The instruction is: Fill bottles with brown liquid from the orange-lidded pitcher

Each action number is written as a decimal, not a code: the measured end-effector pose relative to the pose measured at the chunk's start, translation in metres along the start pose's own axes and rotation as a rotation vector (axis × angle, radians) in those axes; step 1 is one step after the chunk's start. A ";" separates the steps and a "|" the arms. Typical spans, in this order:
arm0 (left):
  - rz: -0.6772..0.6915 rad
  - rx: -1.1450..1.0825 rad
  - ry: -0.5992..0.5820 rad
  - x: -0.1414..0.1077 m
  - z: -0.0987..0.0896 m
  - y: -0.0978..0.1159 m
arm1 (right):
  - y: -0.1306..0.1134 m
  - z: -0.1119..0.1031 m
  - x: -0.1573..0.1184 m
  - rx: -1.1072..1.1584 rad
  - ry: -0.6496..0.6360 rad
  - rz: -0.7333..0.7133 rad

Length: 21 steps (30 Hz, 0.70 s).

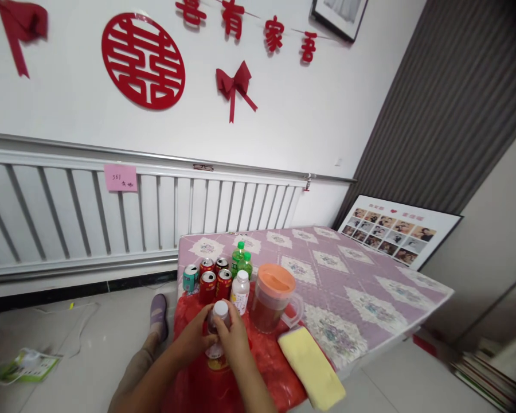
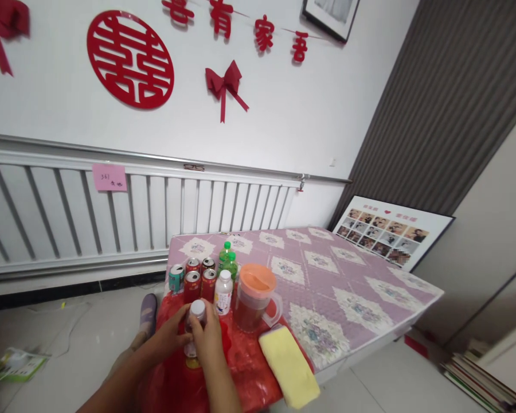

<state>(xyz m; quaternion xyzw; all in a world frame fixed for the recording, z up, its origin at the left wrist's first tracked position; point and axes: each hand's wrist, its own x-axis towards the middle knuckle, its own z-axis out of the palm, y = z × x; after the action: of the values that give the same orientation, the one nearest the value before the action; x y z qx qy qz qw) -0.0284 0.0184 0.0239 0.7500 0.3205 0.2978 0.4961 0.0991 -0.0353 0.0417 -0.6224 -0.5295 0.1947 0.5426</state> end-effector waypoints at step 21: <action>-0.193 0.169 0.098 -0.011 -0.002 0.009 | 0.124 -0.176 -0.051 -0.776 0.069 0.276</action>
<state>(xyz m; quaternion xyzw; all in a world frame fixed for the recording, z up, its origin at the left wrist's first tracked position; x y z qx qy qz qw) -0.0349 0.0083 0.0315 0.7393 0.4391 0.2568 0.4413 0.2800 -0.1443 -0.0254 -0.8520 -0.4567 0.0305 0.2540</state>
